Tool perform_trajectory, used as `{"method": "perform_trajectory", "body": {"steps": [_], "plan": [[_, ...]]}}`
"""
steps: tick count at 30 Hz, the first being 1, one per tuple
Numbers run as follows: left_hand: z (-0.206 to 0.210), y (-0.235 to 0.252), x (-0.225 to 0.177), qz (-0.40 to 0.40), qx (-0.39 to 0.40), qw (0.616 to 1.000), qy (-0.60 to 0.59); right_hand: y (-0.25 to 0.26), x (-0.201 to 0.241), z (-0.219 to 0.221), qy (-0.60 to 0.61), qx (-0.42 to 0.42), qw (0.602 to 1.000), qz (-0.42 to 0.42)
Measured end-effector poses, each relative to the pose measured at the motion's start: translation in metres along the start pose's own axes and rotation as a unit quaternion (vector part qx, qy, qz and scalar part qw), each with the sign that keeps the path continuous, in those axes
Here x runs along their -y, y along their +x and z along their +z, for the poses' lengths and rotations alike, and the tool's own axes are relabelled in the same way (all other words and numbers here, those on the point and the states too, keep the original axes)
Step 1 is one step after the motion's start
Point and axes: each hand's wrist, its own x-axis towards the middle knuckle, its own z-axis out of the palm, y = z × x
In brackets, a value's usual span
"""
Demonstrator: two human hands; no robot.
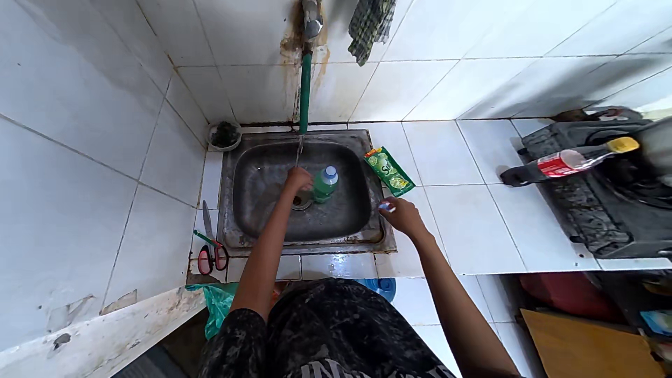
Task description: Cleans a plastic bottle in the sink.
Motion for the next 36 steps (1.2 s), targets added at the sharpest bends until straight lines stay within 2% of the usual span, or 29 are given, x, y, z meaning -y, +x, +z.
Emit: {"method": "perform_trajectory", "body": {"steps": [4,6,8,10,14,21,25,28,30,36], "plan": [[-0.006,-0.006,0.003,0.052,0.0,0.978,0.204,0.007,0.051,-0.011,0.096,-0.032,0.982,-0.161],[0.0,-0.001,0.011,0.059,0.015,0.973,0.225,0.012,0.08,-0.017,0.14,-0.06,0.968,-0.198],[0.01,0.003,0.02,0.082,0.019,0.982,0.171,0.021,0.103,-0.021,0.159,-0.089,0.956,-0.23],[0.024,0.013,0.034,0.144,0.001,0.986,0.085,0.035,0.115,-0.016,0.156,-0.112,0.943,-0.273],[0.048,0.021,0.045,0.238,-0.03,0.97,-0.04,0.059,0.116,0.002,0.108,-0.119,0.921,-0.354],[0.053,0.018,0.046,0.253,-0.035,0.965,-0.055,0.047,0.137,-0.011,-0.048,-0.026,0.94,-0.335],[0.049,0.017,0.042,0.243,-0.027,0.969,-0.03,0.054,0.147,-0.022,-0.116,0.039,0.921,-0.369],[0.049,0.02,0.043,0.246,-0.022,0.969,-0.028,0.068,0.141,-0.026,-0.136,0.066,0.89,-0.43],[0.048,0.02,0.043,0.249,-0.019,0.968,-0.029,0.071,0.142,-0.028,-0.154,0.083,0.882,-0.437],[0.048,0.018,0.041,0.244,-0.024,0.969,-0.027,0.067,0.156,-0.028,-0.262,0.087,0.89,-0.362]]}}
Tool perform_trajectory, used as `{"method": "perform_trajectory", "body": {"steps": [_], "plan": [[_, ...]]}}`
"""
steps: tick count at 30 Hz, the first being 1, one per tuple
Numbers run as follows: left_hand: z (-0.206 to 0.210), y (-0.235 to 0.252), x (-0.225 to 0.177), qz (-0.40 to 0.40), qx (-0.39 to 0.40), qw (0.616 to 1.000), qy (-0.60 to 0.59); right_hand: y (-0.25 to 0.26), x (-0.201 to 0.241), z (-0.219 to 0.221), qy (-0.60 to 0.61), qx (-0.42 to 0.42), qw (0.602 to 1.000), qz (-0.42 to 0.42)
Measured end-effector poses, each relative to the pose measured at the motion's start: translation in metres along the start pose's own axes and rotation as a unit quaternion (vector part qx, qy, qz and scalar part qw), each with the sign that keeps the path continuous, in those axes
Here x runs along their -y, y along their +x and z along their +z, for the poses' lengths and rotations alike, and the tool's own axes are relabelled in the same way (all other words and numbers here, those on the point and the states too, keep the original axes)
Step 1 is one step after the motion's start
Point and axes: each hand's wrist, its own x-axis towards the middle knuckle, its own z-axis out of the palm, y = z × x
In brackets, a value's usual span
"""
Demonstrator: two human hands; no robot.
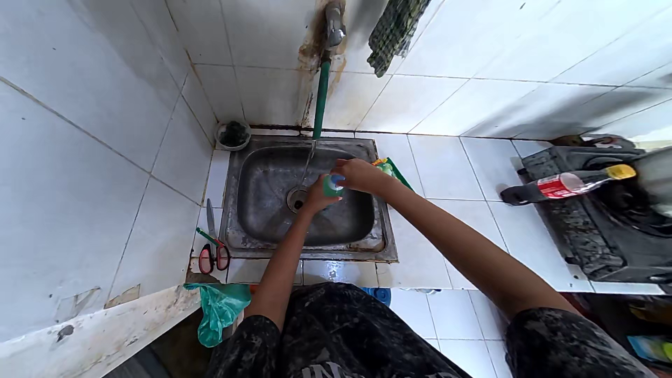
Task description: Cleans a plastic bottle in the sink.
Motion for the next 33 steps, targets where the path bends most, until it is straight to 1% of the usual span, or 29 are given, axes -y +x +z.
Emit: {"method": "perform_trajectory", "body": {"steps": [3,6,8,9,11,13,14,15,17,19,22,24,26,28,30,31,33], "plan": [[-0.003,-0.003,-0.004,-0.005,0.004,1.0,0.01,0.001,0.01,-0.001,-0.034,0.027,0.998,0.034],[-0.003,-0.004,-0.002,0.002,0.0,1.0,0.021,0.0,0.016,0.004,-0.053,0.024,0.998,0.036],[0.002,-0.002,0.004,0.02,-0.026,0.999,0.028,-0.001,0.021,0.008,-0.049,0.018,0.997,0.056],[0.006,-0.001,0.007,0.031,-0.045,0.998,0.025,-0.001,0.025,0.01,-0.04,0.016,0.996,0.081],[0.013,-0.002,0.008,0.035,-0.07,0.997,0.028,0.0,0.039,0.011,-0.01,0.019,0.985,0.172],[0.021,-0.005,0.0,0.02,-0.093,0.995,0.034,0.004,0.059,0.005,0.033,0.03,0.954,0.295],[0.025,-0.007,-0.005,0.014,-0.107,0.994,0.036,0.006,0.068,0.001,0.059,0.026,0.937,0.343],[0.029,-0.009,-0.007,0.008,-0.126,0.991,0.033,0.007,0.073,-0.002,0.085,0.016,0.922,0.379],[0.037,-0.009,-0.007,-0.004,-0.165,0.986,0.022,0.012,0.074,-0.005,0.122,-0.008,0.899,0.42],[0.04,-0.012,-0.008,-0.017,-0.189,0.982,0.024,0.016,0.076,-0.003,0.116,-0.016,0.894,0.433],[0.039,-0.016,-0.009,-0.006,-0.185,0.982,0.03,0.014,0.078,0.005,0.059,-0.002,0.908,0.415],[0.034,-0.016,-0.004,0.013,-0.161,0.987,0.011,0.01,0.071,0.018,0.028,-0.011,0.927,0.375],[0.028,-0.016,0.007,0.026,-0.111,0.993,-0.012,0.002,0.057,0.033,0.024,-0.039,0.942,0.332],[0.019,-0.022,0.017,-0.014,-0.061,0.998,-0.012,-0.01,0.041,0.046,0.032,-0.081,0.951,0.297],[0.01,-0.037,0.022,-0.081,-0.041,0.996,-0.002,-0.023,0.021,0.061,0.061,-0.134,0.948,0.283],[0.007,-0.045,0.026,-0.11,-0.041,0.993,-0.007,-0.03,0.01,0.067,0.086,-0.154,0.941,0.289],[0.002,-0.059,0.029,-0.142,-0.049,0.988,-0.038,-0.043,-0.01,0.078,0.151,-0.189,0.916,0.32]]}}
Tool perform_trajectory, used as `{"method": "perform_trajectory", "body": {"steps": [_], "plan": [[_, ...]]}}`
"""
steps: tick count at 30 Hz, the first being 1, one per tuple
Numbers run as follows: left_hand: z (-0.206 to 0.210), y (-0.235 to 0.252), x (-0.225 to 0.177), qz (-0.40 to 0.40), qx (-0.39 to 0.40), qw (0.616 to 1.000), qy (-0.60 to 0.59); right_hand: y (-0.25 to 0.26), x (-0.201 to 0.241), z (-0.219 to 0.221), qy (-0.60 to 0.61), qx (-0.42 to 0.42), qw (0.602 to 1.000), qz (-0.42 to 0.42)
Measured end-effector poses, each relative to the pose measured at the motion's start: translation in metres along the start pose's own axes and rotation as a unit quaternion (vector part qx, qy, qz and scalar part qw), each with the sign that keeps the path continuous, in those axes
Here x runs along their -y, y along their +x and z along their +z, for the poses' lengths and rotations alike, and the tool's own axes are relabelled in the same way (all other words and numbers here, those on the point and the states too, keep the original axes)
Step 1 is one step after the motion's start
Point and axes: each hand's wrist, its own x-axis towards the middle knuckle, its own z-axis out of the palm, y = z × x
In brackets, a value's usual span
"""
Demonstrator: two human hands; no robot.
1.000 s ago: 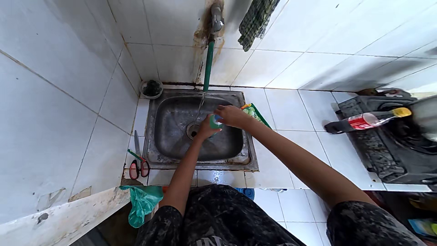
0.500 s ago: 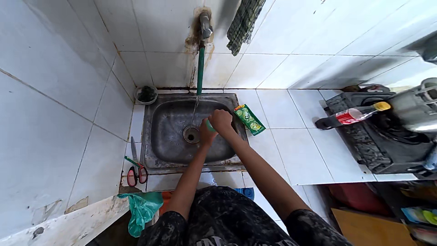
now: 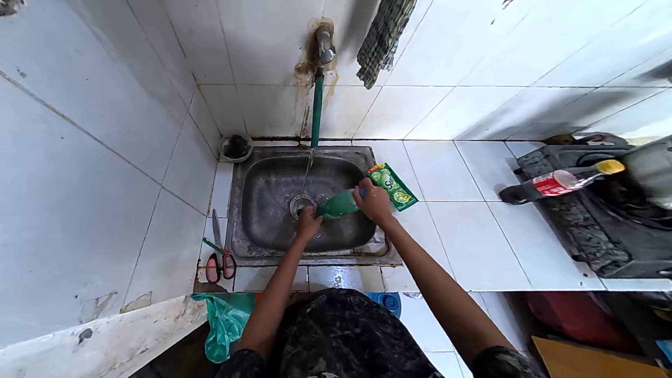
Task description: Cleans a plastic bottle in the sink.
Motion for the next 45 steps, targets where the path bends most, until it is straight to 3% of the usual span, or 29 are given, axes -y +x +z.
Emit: {"method": "perform_trajectory", "body": {"steps": [3,6,10,14,18,27,30,39,45], "plan": [[-0.011,-0.027,-0.007,-0.01,0.001,0.998,-0.064,-0.008,-0.024,0.004,0.11,-0.087,0.99,0.024],[-0.025,-0.055,-0.016,-0.005,-0.005,0.993,-0.116,-0.024,-0.037,-0.004,0.17,-0.122,0.977,0.032],[-0.044,-0.081,-0.019,0.017,-0.025,0.991,-0.134,-0.046,-0.067,-0.011,0.335,-0.187,0.92,0.08],[-0.062,-0.094,-0.011,0.023,-0.077,0.99,-0.12,-0.07,-0.07,-0.011,0.566,-0.268,0.765,0.15],[-0.069,-0.099,-0.003,0.024,-0.108,0.988,-0.104,-0.084,-0.054,-0.007,0.697,-0.282,0.632,0.186],[-0.061,-0.111,-0.001,0.01,-0.099,0.991,-0.09,-0.081,-0.011,0.005,0.88,-0.176,0.401,0.187],[-0.058,-0.112,-0.002,0.01,-0.101,0.991,-0.091,-0.075,0.005,-0.004,0.91,-0.152,0.34,0.184],[-0.061,-0.112,0.002,0.012,-0.114,0.988,-0.101,-0.064,0.041,-0.021,0.953,-0.075,0.243,0.168],[-0.064,-0.114,0.005,0.006,-0.122,0.987,-0.108,-0.057,0.047,-0.025,0.965,-0.034,0.22,0.141]]}}
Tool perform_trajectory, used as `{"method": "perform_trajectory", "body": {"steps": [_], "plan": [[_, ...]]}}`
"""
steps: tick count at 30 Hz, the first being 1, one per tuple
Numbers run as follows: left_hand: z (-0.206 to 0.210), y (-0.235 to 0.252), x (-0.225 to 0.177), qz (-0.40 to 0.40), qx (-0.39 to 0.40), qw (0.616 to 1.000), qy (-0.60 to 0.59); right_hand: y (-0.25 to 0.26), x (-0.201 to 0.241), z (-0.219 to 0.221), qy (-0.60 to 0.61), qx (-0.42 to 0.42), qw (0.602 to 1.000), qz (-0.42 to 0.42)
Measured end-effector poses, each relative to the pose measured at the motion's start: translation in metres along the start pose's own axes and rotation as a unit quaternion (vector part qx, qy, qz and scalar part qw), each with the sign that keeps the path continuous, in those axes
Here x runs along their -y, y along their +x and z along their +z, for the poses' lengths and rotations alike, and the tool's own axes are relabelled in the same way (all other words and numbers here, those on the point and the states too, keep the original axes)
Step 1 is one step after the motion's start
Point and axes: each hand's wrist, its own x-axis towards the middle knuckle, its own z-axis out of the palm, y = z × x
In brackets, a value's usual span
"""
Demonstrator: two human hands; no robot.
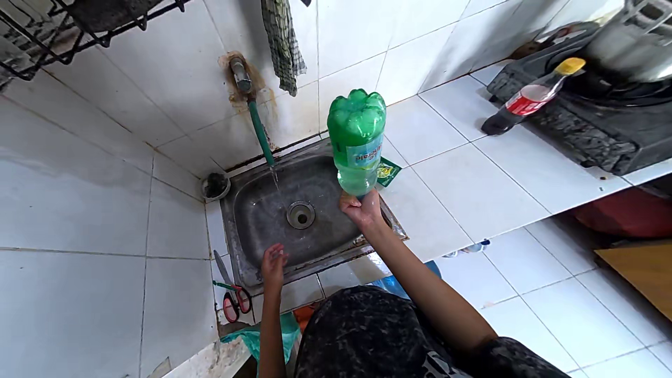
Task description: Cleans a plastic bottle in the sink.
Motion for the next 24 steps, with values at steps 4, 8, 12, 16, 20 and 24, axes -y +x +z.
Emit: {"method": "perform_trajectory", "body": {"steps": [4,8,12,16,20,24], "plan": [[-0.0025,-0.0013,0.0043,0.007,0.001,1.0,0.001,-0.0005,-0.0029,0.0021,0.015,0.025,0.999,0.018],[-0.0042,-0.0037,0.0071,0.01,0.0,1.0,0.0,0.0011,-0.004,0.0009,0.012,0.049,0.998,0.031],[-0.0036,-0.0035,0.0067,0.008,0.001,1.0,-0.004,-0.0016,-0.0058,0.0031,0.018,0.052,0.998,0.04],[-0.0042,-0.0049,0.006,0.008,0.003,1.0,-0.002,-0.0049,-0.0062,0.0067,0.028,0.048,0.997,0.048],[-0.0043,-0.0053,0.006,0.005,0.003,1.0,-0.008,-0.004,-0.003,0.0065,0.031,0.051,0.997,0.043],[-0.0042,-0.0059,0.0072,0.004,0.003,1.0,-0.009,-0.0039,0.0007,0.0069,0.033,0.051,0.997,0.041]]}}
